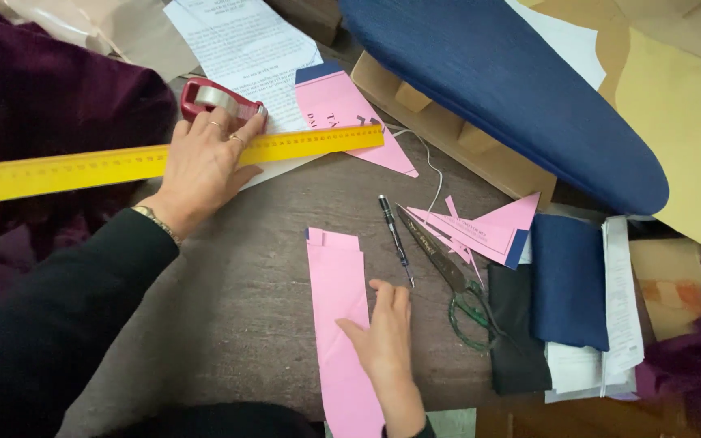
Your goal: The person cuts a pink paper sheet with scissors, measures and marks it with a ruler and pen, then folds and tapes the pieces together to form a paper craft.
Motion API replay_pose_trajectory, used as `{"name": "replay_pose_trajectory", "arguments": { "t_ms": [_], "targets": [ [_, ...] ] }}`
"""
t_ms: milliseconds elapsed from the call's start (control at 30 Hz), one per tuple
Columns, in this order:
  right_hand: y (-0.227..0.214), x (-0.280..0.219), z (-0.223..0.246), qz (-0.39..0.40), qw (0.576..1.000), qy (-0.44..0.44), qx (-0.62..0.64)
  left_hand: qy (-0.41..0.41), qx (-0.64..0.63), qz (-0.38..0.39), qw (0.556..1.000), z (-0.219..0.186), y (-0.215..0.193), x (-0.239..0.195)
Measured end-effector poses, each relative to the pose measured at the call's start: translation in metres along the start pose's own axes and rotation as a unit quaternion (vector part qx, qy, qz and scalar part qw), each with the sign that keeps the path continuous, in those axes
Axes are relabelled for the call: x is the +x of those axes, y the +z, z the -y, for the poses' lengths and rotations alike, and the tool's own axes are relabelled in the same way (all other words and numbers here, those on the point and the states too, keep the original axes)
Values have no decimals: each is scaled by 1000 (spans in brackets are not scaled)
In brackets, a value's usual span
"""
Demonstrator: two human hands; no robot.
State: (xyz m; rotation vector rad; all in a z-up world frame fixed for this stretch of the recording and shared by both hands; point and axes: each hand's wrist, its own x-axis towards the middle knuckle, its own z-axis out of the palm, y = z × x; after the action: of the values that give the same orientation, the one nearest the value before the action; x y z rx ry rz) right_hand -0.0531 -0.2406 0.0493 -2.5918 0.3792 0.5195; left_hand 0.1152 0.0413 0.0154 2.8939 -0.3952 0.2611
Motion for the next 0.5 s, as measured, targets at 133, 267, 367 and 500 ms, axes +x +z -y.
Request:
{"name": "replay_pose_trajectory", "arguments": {
  "t_ms": [133,267,367,500],
  "targets": [
    [24,5,-15,-21,999,24,17,51,51,-64,995,-16,-7,-17],
    [12,1,-1,13,984,74,163,35,-179,-24,983,-46,-18,-58],
    [-17,-4,30,30,933,128,335,-74,-363,136,919,-77,-30,-90],
    [-14,9,29,-94,818,35,566,-199,-579,304,730,-111,-32,-123]
  ]
}}
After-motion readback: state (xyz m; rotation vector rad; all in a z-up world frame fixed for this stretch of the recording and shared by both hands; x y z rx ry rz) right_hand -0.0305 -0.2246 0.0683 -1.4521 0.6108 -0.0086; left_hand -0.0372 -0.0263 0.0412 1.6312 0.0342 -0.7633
